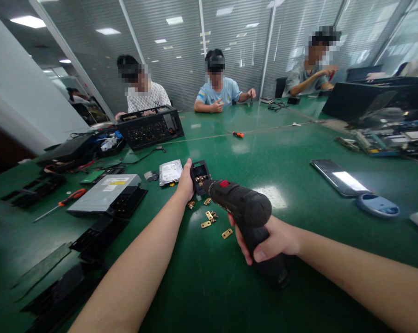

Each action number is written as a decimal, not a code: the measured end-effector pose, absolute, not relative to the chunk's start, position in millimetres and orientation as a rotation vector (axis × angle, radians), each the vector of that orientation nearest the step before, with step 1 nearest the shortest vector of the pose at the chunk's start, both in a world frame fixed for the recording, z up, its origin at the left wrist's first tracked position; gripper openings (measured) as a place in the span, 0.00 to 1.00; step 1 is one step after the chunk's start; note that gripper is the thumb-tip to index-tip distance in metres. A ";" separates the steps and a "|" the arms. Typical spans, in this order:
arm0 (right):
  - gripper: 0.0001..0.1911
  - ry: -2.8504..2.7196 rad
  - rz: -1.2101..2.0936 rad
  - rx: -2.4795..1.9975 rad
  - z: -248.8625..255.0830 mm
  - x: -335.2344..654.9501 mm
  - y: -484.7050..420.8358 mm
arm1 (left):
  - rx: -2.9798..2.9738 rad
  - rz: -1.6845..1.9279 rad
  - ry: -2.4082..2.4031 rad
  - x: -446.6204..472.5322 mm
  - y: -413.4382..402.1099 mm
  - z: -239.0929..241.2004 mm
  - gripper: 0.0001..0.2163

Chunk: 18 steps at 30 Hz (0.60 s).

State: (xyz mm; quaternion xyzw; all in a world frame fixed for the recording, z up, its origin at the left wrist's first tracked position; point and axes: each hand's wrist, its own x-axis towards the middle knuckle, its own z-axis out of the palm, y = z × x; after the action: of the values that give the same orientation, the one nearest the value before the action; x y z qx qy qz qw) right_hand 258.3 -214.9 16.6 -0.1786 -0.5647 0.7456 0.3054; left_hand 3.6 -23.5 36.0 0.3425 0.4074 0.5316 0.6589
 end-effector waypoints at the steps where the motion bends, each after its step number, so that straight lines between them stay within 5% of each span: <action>1: 0.32 -1.499 1.971 -0.470 16.1 257.9 -214.7 | 0.768 1.215 0.948 4.3 -24.0 36.6 0.40; 18: 0.40 -1.422 2.009 -0.508 11.5 262.1 -214.2 | 0.732 1.256 0.963 6.1 -23.6 34.7 0.37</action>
State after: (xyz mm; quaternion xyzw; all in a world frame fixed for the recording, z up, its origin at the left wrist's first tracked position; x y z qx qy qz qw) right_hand 262.1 -214.2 11.5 -0.1921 -0.5382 0.7603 0.3090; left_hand 6.1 -23.6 34.7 0.3211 0.4229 0.5515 0.6433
